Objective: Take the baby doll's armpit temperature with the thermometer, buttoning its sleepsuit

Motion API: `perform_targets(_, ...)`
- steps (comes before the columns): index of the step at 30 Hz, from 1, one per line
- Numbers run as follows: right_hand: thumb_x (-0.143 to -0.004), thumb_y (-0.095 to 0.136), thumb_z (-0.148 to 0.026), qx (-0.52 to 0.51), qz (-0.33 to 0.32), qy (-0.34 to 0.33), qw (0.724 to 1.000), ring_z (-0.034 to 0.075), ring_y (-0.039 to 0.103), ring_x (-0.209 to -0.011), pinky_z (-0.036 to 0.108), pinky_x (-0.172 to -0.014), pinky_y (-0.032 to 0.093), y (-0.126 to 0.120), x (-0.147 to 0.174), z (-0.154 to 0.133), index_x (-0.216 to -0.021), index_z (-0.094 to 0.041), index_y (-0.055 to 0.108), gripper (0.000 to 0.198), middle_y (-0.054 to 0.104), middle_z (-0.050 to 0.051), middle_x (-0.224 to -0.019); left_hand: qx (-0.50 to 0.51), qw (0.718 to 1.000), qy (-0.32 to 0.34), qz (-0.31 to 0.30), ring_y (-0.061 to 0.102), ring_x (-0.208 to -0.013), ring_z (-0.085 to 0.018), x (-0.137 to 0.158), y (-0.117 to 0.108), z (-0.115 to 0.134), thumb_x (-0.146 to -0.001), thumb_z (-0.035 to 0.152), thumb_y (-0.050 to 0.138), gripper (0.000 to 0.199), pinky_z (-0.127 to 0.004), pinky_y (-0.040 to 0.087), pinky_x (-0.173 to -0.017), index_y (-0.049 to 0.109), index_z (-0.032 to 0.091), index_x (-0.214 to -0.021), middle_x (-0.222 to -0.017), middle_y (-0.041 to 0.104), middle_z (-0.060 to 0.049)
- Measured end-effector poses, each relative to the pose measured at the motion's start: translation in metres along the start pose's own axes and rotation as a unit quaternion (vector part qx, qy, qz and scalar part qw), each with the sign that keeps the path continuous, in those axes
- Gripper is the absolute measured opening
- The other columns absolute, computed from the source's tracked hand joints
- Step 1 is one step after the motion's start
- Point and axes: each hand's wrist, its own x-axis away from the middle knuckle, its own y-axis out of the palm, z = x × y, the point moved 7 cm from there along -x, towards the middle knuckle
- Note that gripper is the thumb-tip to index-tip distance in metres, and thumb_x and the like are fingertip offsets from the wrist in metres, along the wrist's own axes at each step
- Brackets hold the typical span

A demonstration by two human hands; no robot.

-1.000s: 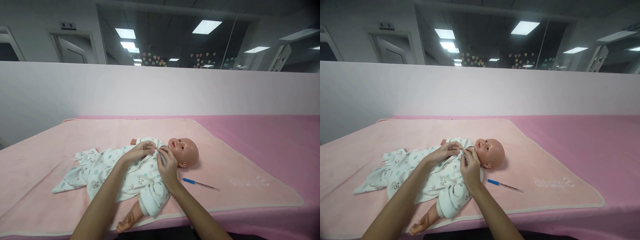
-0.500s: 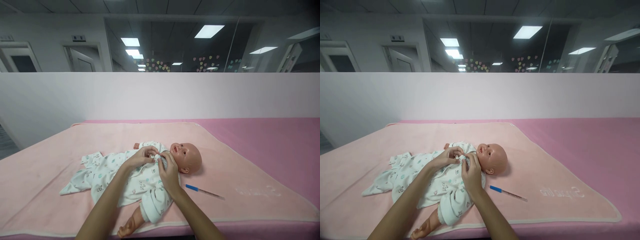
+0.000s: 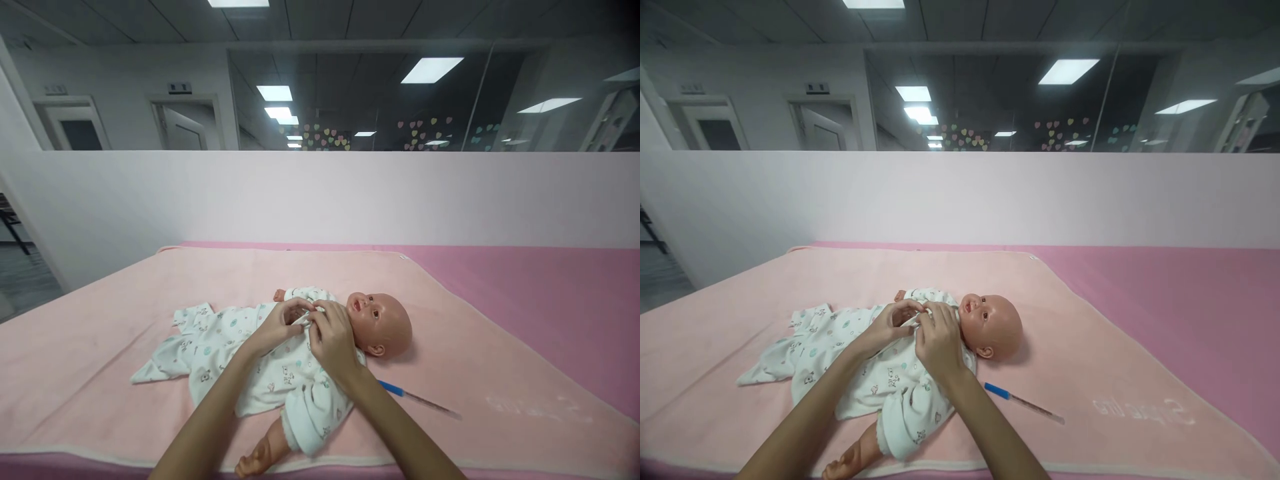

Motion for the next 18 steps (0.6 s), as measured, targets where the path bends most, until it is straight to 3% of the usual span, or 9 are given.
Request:
perform_targets(4, -0.068, 0.045, -0.005, 0.005, -0.053, -0.015, 0.998, 0.020, 0.048, -0.091, 0.035, -0.080, 0.038, 0.012, -0.005, 0.004, -0.073, -0.017, 0.055, 0.016, 0.056, 0.007, -0.093, -0.009, 0.983, 0.002, 0.182, 0.049, -0.066, -0.009, 0.004, -0.027, -0.010, -0.056, 0.008, 0.049, 0.033, -0.020, 0.041, -0.060, 0.057, 0.015, -0.087, -0.092, 0.057, -0.004)
perform_targets(6, -0.068, 0.046, -0.007, 0.010, -0.063, -0.007, 0.998, 0.020, 0.048, -0.091, 0.035, -0.080, 0.037, 0.014, -0.003, 0.006, -0.073, -0.017, 0.056, 0.015, 0.056, 0.007, -0.094, 0.001, 0.972, -0.001, 0.234, 0.048, -0.062, -0.008, 0.006, -0.035, -0.014, -0.053, 0.008, 0.046, 0.036, -0.019, 0.040, -0.056, 0.057, 0.015, -0.087, -0.089, 0.057, -0.003)
perform_targets(12, -0.069, 0.048, -0.012, 0.013, -0.088, 0.010, 0.996, 0.023, 0.046, -0.097, 0.037, -0.083, 0.034, 0.016, 0.004, 0.009, -0.079, -0.017, 0.057, 0.015, 0.056, 0.008, -0.100, -0.032, 0.980, -0.001, 0.197, 0.052, -0.070, -0.011, 0.004, -0.028, -0.017, -0.053, 0.006, 0.043, 0.033, -0.020, 0.040, -0.064, 0.062, 0.014, -0.079, -0.070, 0.056, -0.001)
perform_targets(18, -0.076, 0.042, -0.011, -0.040, -0.079, 0.008, 0.996, 0.017, 0.047, -0.075, 0.033, -0.077, 0.035, 0.009, 0.002, 0.007, -0.073, -0.018, 0.049, 0.010, 0.055, 0.003, -0.075, -0.157, 0.974, 0.009, 0.162, 0.049, -0.062, -0.010, 0.009, -0.017, -0.006, -0.059, 0.008, 0.040, 0.030, -0.020, 0.037, -0.059, 0.062, 0.015, -0.078, -0.067, 0.056, 0.000)
